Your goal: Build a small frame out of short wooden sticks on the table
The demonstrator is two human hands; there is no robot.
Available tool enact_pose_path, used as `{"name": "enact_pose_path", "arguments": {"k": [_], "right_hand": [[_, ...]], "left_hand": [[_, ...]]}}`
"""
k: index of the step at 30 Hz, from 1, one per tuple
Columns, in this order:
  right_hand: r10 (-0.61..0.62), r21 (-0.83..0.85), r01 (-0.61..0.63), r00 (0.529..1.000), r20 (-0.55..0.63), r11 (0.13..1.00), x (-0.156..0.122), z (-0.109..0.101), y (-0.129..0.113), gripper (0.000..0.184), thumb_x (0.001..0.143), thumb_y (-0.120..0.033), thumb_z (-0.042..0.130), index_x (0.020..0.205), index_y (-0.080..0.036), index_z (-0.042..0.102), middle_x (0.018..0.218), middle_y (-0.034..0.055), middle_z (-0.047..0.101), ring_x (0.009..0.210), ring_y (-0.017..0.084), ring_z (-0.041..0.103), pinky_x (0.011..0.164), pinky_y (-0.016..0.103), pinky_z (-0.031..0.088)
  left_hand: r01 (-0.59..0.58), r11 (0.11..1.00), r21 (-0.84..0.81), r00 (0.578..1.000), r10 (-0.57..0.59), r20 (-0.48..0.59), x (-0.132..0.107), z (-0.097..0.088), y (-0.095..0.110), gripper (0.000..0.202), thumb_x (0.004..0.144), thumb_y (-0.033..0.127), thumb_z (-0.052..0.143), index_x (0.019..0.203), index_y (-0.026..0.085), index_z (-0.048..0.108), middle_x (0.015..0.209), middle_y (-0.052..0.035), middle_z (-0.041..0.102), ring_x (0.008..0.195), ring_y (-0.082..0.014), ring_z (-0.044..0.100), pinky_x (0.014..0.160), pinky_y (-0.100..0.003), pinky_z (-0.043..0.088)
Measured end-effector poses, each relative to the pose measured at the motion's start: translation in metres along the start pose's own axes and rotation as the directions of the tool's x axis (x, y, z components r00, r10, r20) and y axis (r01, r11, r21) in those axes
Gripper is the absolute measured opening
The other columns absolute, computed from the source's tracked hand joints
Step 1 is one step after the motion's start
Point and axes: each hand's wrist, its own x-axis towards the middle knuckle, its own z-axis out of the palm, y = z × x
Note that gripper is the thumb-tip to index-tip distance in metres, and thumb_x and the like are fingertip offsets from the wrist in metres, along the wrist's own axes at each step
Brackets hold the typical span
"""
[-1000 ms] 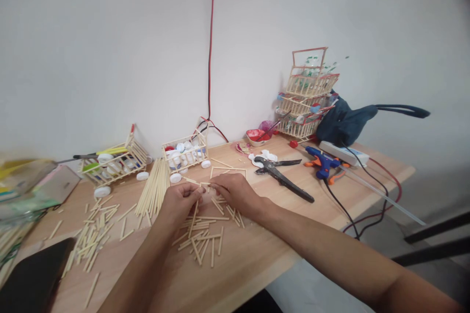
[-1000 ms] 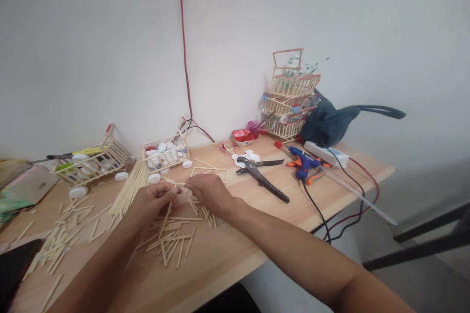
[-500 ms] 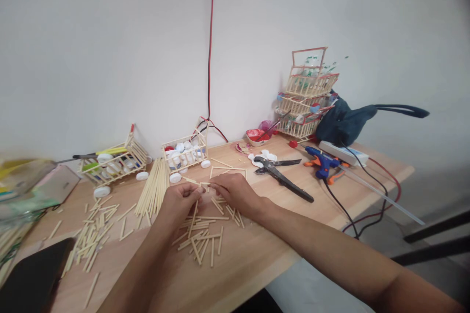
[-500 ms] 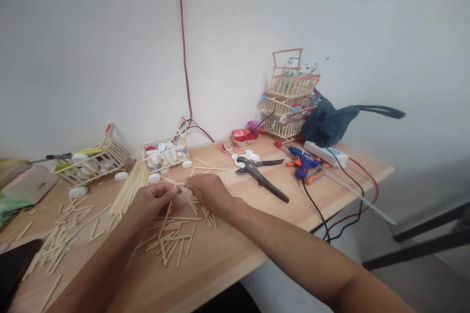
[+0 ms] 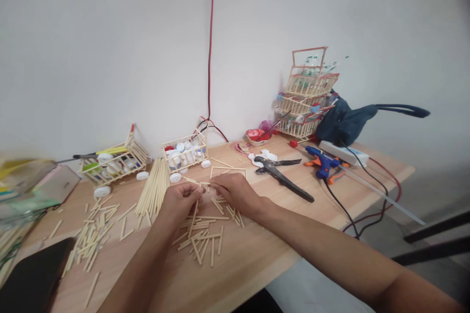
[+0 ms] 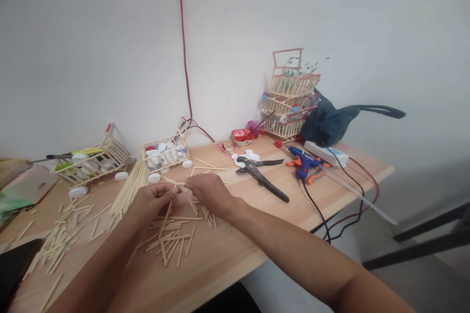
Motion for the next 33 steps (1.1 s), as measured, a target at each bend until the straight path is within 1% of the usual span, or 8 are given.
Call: {"name": "enact_pose_path", "arguments": {"k": [8, 12, 16, 24, 28, 33], "right_hand": [[-0.012, 0.007, 0.012, 1.0, 0.0, 1.0, 0.0005, -0.0004, -0.0004, 0.024, 0.093, -0.018, 0.046, 0.074, -0.014, 0.061, 0.073, 0.0033, 0.064, 0.069, 0.012, 0.054, 0.066, 0.02, 0.035], [-0.006, -0.013, 0.006, 1.0, -0.009, 1.0, 0.0007, 0.0, -0.0003, 0.024, 0.092, -0.019, 0.048, 0.073, -0.014, 0.06, 0.072, 0.0032, 0.064, 0.067, 0.012, 0.053, 0.064, 0.021, 0.034], [-0.012, 0.007, 0.012, 1.0, 0.001, 1.0, 0.0004, 0.0003, 0.0005, 0.023, 0.093, -0.018, 0.046, 0.075, -0.015, 0.061, 0.074, 0.003, 0.064, 0.069, 0.012, 0.053, 0.065, 0.02, 0.035], [-0.005, 0.009, 0.005, 1.0, 0.004, 1.0, 0.0008, -0.0007, -0.0006, 0.024, 0.093, -0.019, 0.046, 0.073, -0.015, 0.061, 0.072, 0.0029, 0.064, 0.068, 0.012, 0.054, 0.065, 0.021, 0.036], [-0.003, 0.016, 0.002, 1.0, 0.01, 1.0, 0.0006, -0.0004, -0.0002, 0.024, 0.093, -0.018, 0.046, 0.076, -0.015, 0.063, 0.076, 0.0035, 0.065, 0.071, 0.012, 0.055, 0.067, 0.021, 0.037], [0.006, 0.013, -0.006, 1.0, 0.016, 1.0, 0.0002, -0.0008, -0.0006, 0.023, 0.093, -0.018, 0.046, 0.077, -0.015, 0.063, 0.077, 0.0039, 0.066, 0.072, 0.012, 0.056, 0.068, 0.021, 0.037]], "left_hand": [[0.003, 1.0, 0.013, 1.0, -0.003, 0.014, 0.0009, -0.0002, 0.0004, 0.035, 0.062, 0.049, 0.066, 0.064, 0.015, 0.061, 0.05, 0.0031, 0.052, 0.042, -0.0098, 0.042, 0.043, -0.023, 0.03], [0.008, 1.0, 0.017, 1.0, -0.008, 0.012, 0.0007, 0.0001, 0.0005, 0.035, 0.062, 0.049, 0.066, 0.066, 0.014, 0.062, 0.05, 0.0031, 0.051, 0.042, -0.0097, 0.042, 0.043, -0.022, 0.03], [-0.001, 1.0, 0.021, 1.0, 0.001, 0.005, 0.0007, -0.0003, -0.0008, 0.035, 0.063, 0.049, 0.065, 0.066, 0.014, 0.062, 0.05, 0.0025, 0.052, 0.042, -0.0099, 0.042, 0.043, -0.023, 0.03], [-0.013, 1.0, 0.023, 1.0, 0.013, 0.014, 0.0011, -0.0004, -0.0003, 0.035, 0.062, 0.049, 0.065, 0.066, 0.014, 0.064, 0.049, 0.0022, 0.052, 0.042, -0.01, 0.042, 0.043, -0.023, 0.03], [-0.006, 1.0, 0.019, 1.0, 0.005, 0.014, 0.0003, 0.0001, 0.001, 0.035, 0.062, 0.05, 0.066, 0.066, 0.015, 0.065, 0.048, 0.0029, 0.05, 0.041, -0.0101, 0.041, 0.043, -0.023, 0.029], [0.002, 1.0, 0.012, 1.0, -0.002, 0.005, 0.0005, -0.0001, 0.0005, 0.034, 0.061, 0.049, 0.066, 0.064, 0.015, 0.063, 0.05, 0.0023, 0.052, 0.042, -0.0102, 0.043, 0.043, -0.023, 0.031]]}}
